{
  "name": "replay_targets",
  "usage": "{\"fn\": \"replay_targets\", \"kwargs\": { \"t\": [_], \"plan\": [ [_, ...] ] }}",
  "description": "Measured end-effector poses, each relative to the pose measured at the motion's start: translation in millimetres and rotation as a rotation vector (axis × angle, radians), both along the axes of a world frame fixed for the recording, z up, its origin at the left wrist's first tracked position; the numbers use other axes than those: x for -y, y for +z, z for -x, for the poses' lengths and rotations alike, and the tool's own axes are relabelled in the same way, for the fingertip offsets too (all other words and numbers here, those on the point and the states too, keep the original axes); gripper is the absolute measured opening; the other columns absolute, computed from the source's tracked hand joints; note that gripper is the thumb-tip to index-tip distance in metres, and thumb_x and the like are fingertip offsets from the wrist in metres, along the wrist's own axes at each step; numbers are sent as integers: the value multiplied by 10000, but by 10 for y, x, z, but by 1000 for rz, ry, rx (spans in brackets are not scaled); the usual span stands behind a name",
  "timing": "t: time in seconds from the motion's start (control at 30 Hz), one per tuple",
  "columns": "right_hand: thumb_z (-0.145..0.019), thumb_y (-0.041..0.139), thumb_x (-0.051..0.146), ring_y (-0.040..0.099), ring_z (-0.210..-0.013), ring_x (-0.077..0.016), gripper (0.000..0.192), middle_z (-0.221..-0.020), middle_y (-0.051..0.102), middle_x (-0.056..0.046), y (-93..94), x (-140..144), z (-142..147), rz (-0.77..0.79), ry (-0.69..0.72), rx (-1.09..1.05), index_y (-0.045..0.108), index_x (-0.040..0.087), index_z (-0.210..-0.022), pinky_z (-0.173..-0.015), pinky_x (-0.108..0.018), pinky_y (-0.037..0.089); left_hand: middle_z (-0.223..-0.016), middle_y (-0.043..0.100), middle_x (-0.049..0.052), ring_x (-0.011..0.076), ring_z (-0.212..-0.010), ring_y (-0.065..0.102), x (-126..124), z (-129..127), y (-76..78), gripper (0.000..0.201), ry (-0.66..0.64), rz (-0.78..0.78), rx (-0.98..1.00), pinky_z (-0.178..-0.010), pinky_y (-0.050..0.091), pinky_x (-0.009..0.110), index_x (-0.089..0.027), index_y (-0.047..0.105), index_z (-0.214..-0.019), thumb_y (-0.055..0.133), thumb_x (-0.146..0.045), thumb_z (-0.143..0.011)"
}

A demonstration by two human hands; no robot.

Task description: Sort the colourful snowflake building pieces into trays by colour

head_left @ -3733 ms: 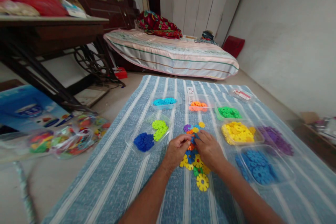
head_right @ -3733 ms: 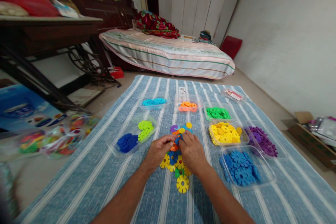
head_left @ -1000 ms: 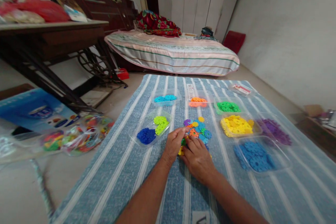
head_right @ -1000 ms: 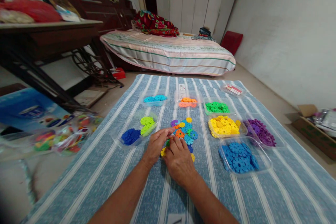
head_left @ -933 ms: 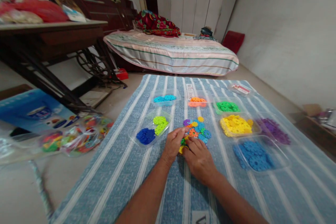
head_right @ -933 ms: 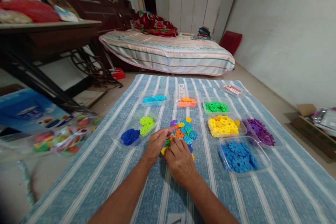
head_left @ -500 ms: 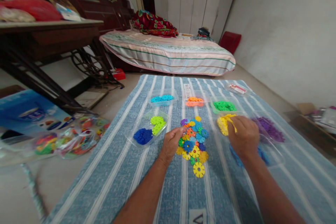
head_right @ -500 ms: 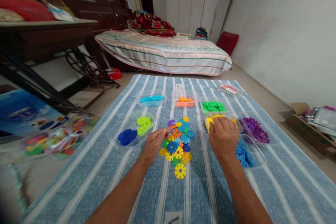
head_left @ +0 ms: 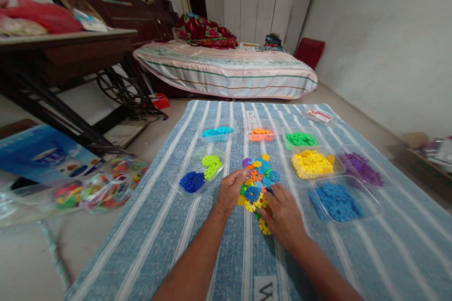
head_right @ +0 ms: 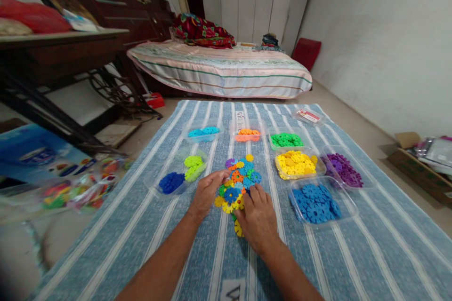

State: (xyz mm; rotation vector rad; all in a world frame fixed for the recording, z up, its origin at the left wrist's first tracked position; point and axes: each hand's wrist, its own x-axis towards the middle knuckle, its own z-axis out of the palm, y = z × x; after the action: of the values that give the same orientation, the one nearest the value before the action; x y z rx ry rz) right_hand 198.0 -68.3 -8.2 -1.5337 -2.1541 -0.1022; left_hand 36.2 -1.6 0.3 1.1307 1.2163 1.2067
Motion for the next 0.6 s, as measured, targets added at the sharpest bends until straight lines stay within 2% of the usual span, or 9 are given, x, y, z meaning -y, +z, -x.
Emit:
{"fn": "replay_targets", "kwargs": {
  "t": [0.2, 0.37, 0.5, 0.6],
  "plan": [
    [-782, 601, 258, 455, -1162, -303, 263, -1126, 590, -145, -22, -19, 55, 7, -47, -47, 630, 133, -1012, -942, -463, 416, -909, 703, 48, 185, -844, 623, 7, -9, 11, 419, -19, -22, -70, -778, 487, 285, -156, 687, -936, 559, -513, -758],
    [-792, 591, 283, 478, -1129, -293, 228, -1096, 603, -141, -7, 16, 6, -24, -14, -55, 630, 144, -969, -926, -461, 415, -915, 703, 54, 198, -900, 618, 2, -2, -8, 416, -26, -46, -132, -813, 479, 293, -153, 684, -952, 539, -501, -776],
    [-797, 590, 311, 506, -1085, -279, 200, -1053, 620, -121, 140, -59, -166, -49, 11, 2, 630, 165, -927, -905, -438, 420, -910, 703, 56, 201, -903, 620, -2, 0, -20, 429, -42, -45, -137, -818, 483, 305, -152, 679, -962, 534, -513, -780],
    [-828, 552, 350, 515, -1067, -283, 255, -1045, 619, -143, 336, -230, -417, -141, -102, 36, 623, 142, -957, -899, -442, 413, -906, 704, 55, 200, -900, 624, 2, -6, -17, 426, -29, -38, -138, -817, 482, 300, -154, 686, -941, 546, -518, -769]
  ]
}}
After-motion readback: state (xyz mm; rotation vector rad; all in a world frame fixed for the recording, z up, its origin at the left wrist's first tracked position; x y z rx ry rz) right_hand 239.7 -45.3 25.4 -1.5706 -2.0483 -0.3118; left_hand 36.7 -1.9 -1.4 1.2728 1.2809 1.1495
